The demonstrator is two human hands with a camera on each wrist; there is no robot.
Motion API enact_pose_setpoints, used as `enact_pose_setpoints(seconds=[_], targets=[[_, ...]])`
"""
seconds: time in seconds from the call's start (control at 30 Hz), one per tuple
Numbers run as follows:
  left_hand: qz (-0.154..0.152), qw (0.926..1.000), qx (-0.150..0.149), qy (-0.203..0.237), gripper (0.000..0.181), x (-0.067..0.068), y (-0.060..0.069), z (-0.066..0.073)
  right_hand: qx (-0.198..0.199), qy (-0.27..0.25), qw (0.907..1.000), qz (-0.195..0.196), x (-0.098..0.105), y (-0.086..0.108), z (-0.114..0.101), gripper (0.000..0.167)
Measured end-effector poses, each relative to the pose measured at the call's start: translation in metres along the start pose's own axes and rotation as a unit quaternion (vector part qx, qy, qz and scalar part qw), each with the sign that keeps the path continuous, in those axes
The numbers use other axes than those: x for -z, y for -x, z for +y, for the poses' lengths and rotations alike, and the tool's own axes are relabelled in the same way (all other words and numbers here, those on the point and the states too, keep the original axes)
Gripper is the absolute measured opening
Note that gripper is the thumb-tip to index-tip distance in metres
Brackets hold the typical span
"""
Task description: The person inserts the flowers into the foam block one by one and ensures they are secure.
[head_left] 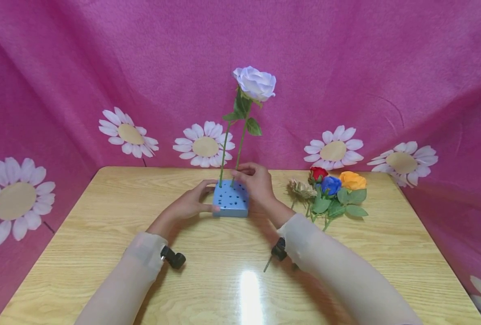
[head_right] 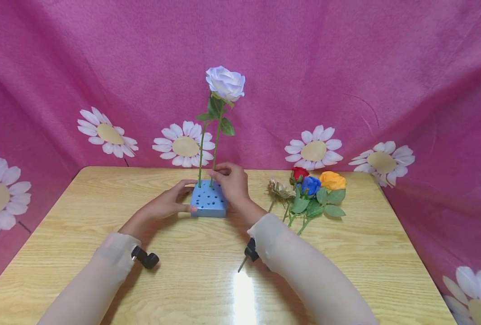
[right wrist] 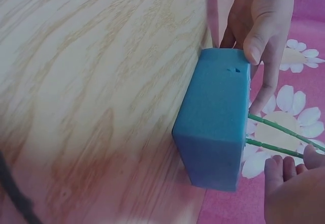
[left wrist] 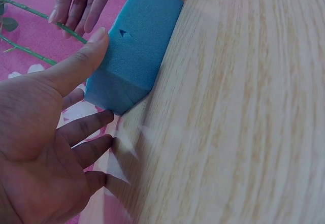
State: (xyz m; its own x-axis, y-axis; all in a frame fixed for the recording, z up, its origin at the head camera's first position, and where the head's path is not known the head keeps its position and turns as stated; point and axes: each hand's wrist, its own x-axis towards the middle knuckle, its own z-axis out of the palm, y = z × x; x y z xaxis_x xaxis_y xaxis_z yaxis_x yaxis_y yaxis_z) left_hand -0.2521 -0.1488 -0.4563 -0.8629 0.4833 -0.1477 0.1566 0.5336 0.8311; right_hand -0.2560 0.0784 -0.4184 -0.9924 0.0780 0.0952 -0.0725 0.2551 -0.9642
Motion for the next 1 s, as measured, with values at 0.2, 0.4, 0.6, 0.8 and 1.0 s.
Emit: enact_pose_setpoints(seconds=[0.2,0.4,0.6,0.8,1.0], targets=[[0.0,0.9999,0.01,0.004,0.085,0.0,0.0,0.0,-0.001,0.012,0.9999,-0.005,0.009,0.001,0.003,0.024],[0.0,0.9999,0.016,0.003,0.087,0.0,0.001,0.001,0.012,0.021,0.9997,-0.01,0.018,0.002,0.007,0.024],[-0.002,0.9999,0.015,0.006,0.086,0.0,0.001,0.002,0.017,0.008,0.9997,-0.014,0.026,0.004,0.01,0.023],[-0.001,1.0,0.0,0.006,0.085,0.0,0.001,0.002,0.0,-0.018,0.9997,-0.019,0.032,0.01,0.008,0.025],[0.001,1.0,-0.001,0.005,0.085,-0.001,0.001,0.002,-0.014,-0.055,0.9979,-0.032,0.038,0.015,0.009,0.03]])
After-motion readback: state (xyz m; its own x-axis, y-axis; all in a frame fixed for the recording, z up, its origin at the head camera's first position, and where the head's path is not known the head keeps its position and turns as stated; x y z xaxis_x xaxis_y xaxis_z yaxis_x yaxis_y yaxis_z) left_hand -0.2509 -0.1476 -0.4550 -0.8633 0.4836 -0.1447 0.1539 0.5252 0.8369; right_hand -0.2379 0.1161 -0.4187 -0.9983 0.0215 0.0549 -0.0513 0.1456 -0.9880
